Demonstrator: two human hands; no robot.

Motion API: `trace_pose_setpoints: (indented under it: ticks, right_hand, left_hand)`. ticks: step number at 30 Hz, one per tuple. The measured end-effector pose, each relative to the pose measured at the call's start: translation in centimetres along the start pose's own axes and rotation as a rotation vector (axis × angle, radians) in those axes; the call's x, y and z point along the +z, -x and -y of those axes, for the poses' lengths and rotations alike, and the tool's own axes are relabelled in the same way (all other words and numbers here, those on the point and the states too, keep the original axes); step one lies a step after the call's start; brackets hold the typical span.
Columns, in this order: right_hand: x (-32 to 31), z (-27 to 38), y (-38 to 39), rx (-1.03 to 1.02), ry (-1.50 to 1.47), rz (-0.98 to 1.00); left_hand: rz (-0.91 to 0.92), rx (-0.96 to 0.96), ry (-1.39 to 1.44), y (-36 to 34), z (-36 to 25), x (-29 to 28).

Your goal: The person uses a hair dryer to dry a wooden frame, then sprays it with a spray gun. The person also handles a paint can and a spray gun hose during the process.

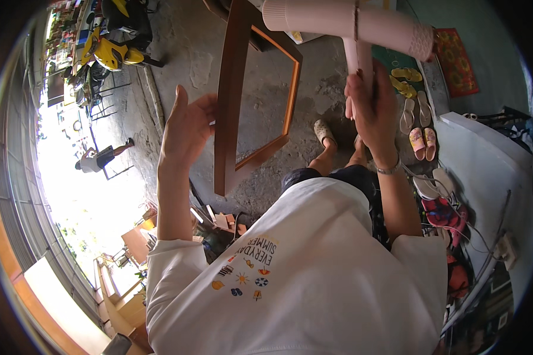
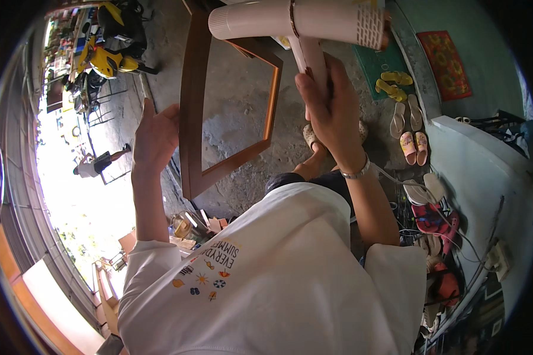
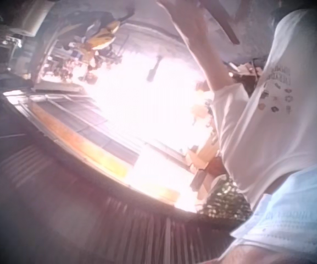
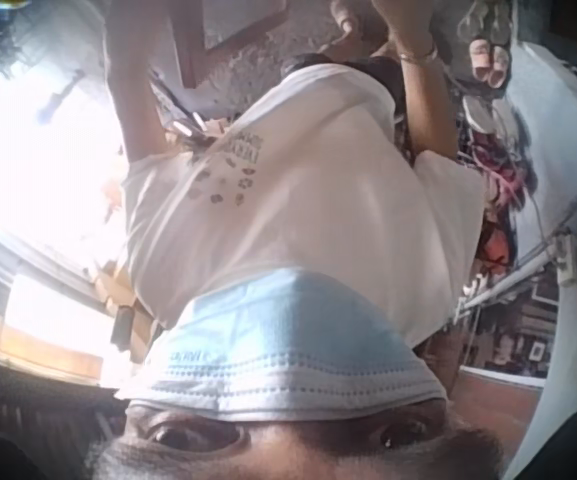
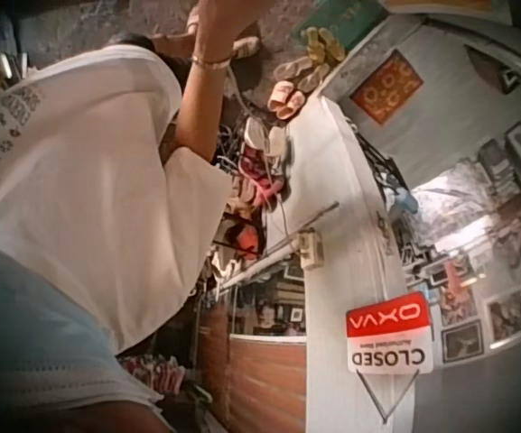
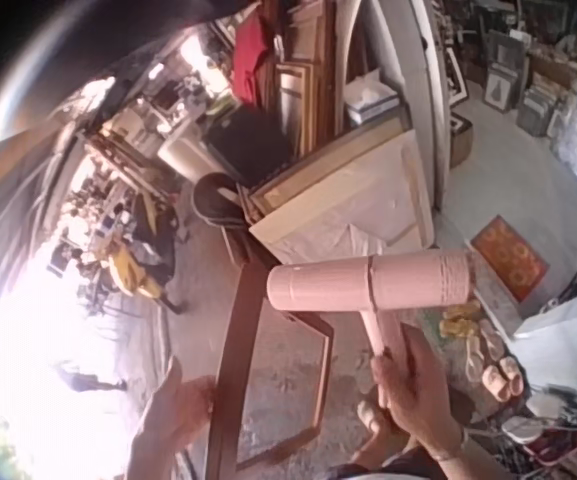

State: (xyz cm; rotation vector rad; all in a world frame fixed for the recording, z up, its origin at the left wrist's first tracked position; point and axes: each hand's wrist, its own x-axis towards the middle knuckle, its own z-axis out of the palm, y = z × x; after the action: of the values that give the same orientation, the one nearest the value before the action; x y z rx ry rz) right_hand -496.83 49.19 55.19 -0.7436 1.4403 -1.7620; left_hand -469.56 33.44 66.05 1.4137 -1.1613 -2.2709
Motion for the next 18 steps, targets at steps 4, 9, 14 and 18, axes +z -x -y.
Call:
trace_pose_setpoints:
  ticks: [4, 9, 14, 18]
  right_hand:
    - [0.2, -2.6, -0.7, 0.063, 0.022, -0.001]
    - [-0.4, -6.9, -1.2, 0.139, 0.05, 0.005]
    - [-1.5, -10.6, -1.0, 0.219, 0.115, -0.024]
    - [-1.8, -13.6, -0.9, 0.298, 0.147, -0.034]
  left_hand:
    - [0.098, 0.02, 0.106, 0.7, -0.4, -0.2]
    - [0.171, 0.018, 0.194, 0.4, -0.4, -0.6]
    - [0.092, 0.02, 0.176, 0.8, -0.3, 0.3]
    - [0.09, 0.03, 0.216, 1.3, -0.1, 0.4]
